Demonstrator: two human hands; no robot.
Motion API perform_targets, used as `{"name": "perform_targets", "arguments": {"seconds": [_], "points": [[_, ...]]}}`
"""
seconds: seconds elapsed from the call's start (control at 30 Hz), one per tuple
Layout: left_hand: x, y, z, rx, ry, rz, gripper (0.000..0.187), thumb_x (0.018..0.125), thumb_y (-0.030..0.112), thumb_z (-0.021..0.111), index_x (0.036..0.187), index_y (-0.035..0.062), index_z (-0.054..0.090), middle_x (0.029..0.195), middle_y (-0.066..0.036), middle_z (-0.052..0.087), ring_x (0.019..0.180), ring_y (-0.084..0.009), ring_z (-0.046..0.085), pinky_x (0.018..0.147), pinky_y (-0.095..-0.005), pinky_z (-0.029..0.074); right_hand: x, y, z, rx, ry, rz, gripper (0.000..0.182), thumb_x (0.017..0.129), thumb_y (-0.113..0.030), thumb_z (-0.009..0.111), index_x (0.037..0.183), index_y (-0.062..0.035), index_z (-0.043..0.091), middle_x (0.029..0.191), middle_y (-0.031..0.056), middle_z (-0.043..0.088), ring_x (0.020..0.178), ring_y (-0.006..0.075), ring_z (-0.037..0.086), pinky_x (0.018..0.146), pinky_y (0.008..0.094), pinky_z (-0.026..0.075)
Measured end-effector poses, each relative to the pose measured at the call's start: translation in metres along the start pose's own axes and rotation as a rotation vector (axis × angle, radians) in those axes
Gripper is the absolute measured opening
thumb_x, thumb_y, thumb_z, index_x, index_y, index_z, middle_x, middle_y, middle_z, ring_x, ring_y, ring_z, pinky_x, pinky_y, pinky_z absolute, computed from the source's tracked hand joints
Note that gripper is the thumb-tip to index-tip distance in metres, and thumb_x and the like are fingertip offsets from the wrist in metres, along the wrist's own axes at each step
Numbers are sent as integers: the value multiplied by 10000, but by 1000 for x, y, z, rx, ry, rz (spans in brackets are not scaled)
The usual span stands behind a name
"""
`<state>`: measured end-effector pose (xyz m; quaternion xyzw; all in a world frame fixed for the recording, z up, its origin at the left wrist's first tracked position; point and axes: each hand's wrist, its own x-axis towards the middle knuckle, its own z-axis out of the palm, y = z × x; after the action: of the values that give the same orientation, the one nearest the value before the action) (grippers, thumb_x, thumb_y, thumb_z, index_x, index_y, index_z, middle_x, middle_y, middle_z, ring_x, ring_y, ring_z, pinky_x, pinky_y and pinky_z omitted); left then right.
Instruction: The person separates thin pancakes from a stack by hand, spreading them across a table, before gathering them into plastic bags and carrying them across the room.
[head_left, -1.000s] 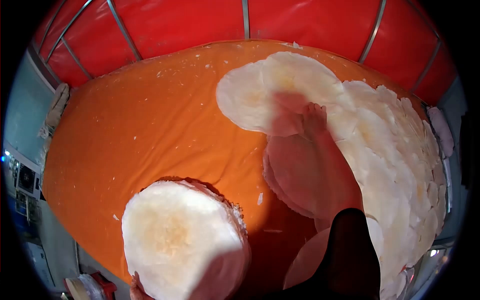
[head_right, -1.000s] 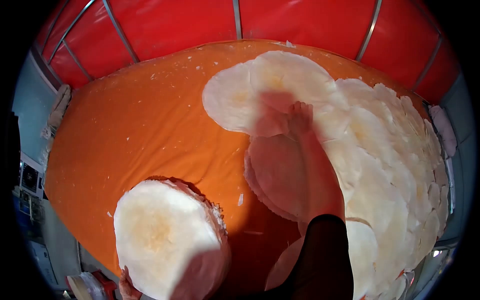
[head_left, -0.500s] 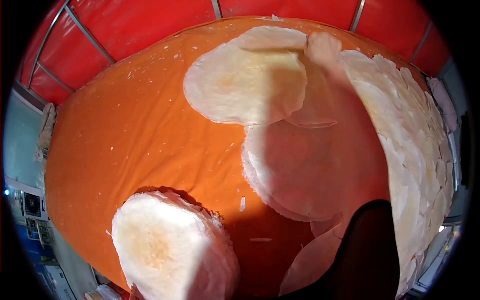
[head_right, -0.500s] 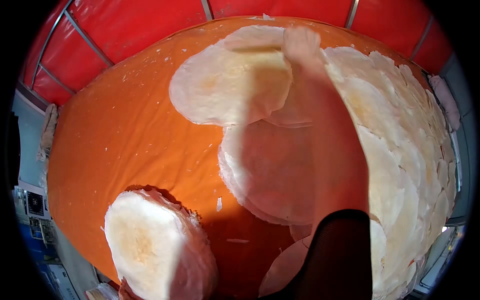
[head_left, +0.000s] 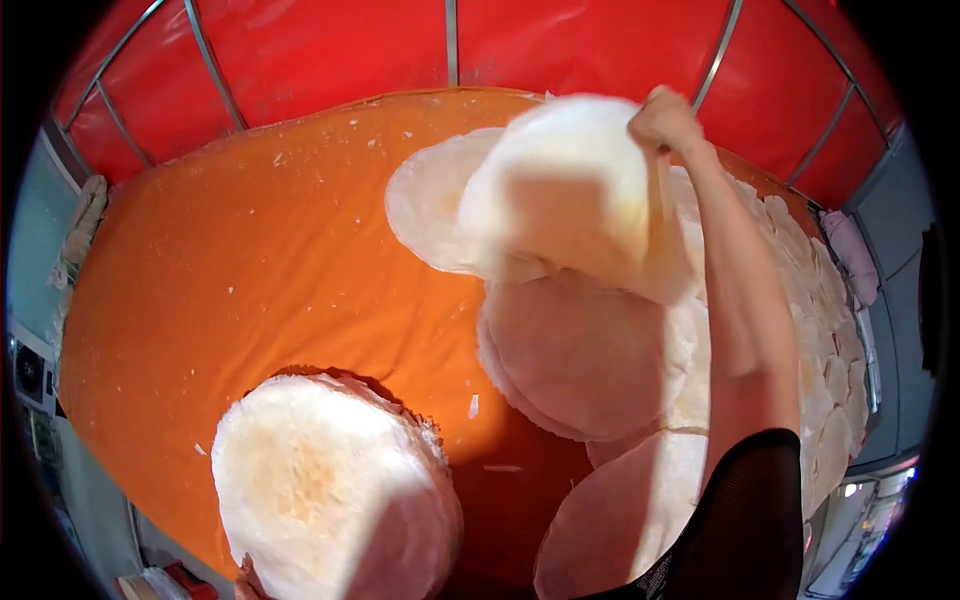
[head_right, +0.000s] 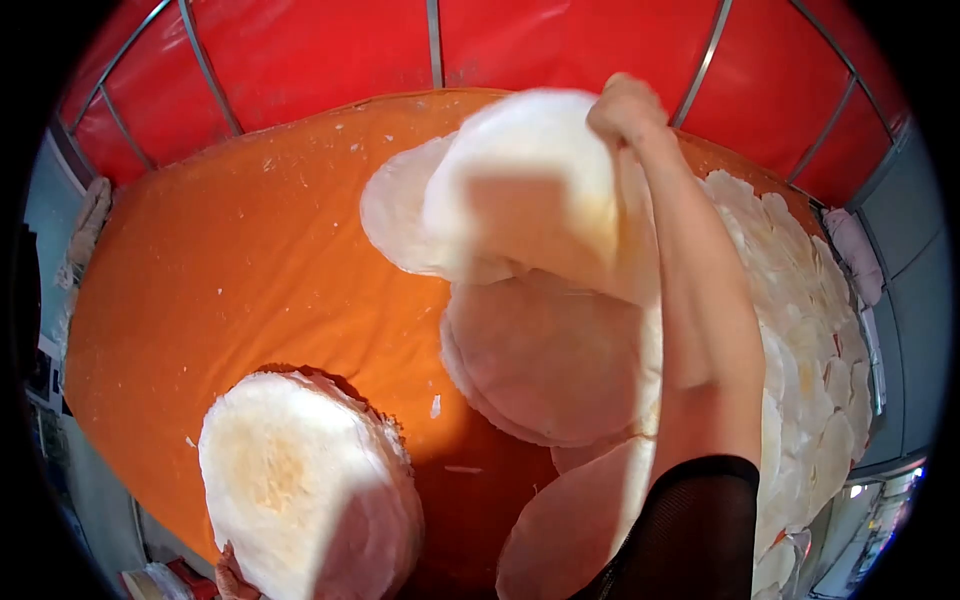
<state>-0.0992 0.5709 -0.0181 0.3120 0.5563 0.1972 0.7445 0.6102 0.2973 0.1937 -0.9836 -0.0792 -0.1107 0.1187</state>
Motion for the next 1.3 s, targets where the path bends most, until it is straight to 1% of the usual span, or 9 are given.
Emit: {"name": "perform_targets", "arguments": {"seconds": [0.23,0.33,0.43,0.77,0.9,1.0,1.03,1.1,1.3], "points": [[2,-3,6,-5,-22,-2,562,768,302,511,1237,22,378,1221,-130,451,1102,-296,442,927,-456,369,-11,16,-83,-172,875,-75,239,746,-267,503,784,-76,643,774,204,608,752,371,597,627,442,488],[-2,2,9,-76,-37,-34,591,742,278,548,1235,4,372,1219,-131,451,1108,-306,434,930,-452,368,-49,17,-10,-213,699,-110,225,738,-202,484,648,-42,615,726,215,597,716,352,599,580,453,473],[3,-9,-9,-69,-67,-17,608,742,267,559,1253,9,353,1232,-135,439,1133,-317,409,939,-461,358,25,113,187,107,84,-512,212,731,-111,523,897,-2,598,827,194,584,767,335,551,709,386,443],[-55,31,45,-236,-387,139,836,760,380,595,1348,17,125,1364,-184,216,1195,-313,332,971,-482,292,-232,-96,108,528,-371,-697,538,794,-344,567,1189,-7,425,1034,183,525,951,273,499,884,347,368],[-73,35,67,-534,-406,85,625,826,486,447,1280,68,350,1337,-104,331,1195,-310,352,969,-504,287,-424,-176,103,737,-716,-990,590,789,-391,568,1205,-4,409,1078,212,495,977,293,487,867,348,379],[-59,33,55,-375,-737,81,691,798,560,432,1276,69,342,1274,-184,388,1126,-352,421,890,-562,340,-533,-208,119,520,-469,-1250,565,780,-378,570,1177,-2,428,1057,207,504,954,284,499,841,344,397],[-76,37,79,-663,-382,-33,684,807,546,428,1281,64,325,1265,-190,393,1082,-373,451,842,-552,388,-537,-212,114,591,-565,-1216,535,776,-353,568,1157,-1,438,1042,200,509,936,276,506,830,342,405],[-48,23,44,-335,-661,91,638,813,538,429,1248,77,363,1194,-170,454,978,-312,515,737,-483,461,-517,-217,96,775,-813,-1044,475,768,-302,564,1118,2,459,1011,184,520,901,262,520,808,339,421],[37,-5,-35,567,52,620,458,716,42,640,1120,5,426,1029,-114,514,939,-172,504,774,-275,431,-374,-222,-42,1174,-856,-452,301,746,-148,553,999,11,520,921,139,552,797,219,562,743,329,470]]}}
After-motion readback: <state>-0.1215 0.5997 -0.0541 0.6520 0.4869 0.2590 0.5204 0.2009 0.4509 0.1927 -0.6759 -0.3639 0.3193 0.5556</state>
